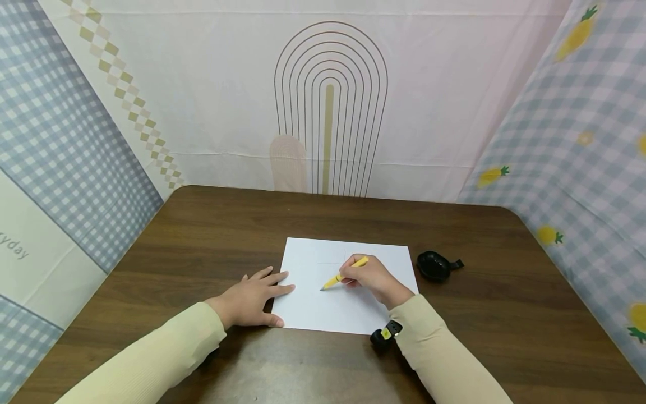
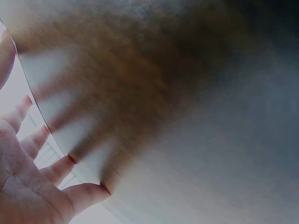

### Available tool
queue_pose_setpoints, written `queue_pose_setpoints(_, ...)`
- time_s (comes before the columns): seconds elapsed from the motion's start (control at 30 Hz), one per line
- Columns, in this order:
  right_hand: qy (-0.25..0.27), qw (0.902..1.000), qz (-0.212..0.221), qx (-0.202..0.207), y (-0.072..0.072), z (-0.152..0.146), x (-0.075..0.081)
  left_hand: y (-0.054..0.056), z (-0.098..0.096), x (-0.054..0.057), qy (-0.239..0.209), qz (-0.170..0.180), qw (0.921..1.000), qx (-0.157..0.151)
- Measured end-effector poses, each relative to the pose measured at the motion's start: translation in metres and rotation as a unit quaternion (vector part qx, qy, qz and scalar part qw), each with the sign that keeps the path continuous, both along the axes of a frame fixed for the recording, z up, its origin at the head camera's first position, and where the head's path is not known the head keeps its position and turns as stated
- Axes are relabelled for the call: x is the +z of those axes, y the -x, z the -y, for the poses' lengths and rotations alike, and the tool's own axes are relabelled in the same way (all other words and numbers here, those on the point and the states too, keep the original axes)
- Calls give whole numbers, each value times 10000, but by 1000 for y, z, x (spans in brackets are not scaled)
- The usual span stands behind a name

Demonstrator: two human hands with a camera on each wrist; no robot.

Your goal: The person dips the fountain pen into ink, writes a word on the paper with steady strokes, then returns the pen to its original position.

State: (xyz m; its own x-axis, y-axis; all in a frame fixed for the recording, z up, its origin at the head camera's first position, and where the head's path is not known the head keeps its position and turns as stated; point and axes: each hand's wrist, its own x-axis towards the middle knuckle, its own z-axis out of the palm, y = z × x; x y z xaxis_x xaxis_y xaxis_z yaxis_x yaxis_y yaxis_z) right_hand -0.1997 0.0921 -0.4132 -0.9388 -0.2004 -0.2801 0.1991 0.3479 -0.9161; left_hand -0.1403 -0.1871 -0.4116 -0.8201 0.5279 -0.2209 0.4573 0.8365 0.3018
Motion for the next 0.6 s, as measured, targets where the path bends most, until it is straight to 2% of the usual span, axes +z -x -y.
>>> queue_pose_setpoints(0.23,111,9997,1,-201,2,-8,5,1,0,2,-50,-15,10000,14)
queue_pose_setpoints(0.6,-17,9992,-8,-399,7,-17,9,2,0,2,-35,-16,10000,9)
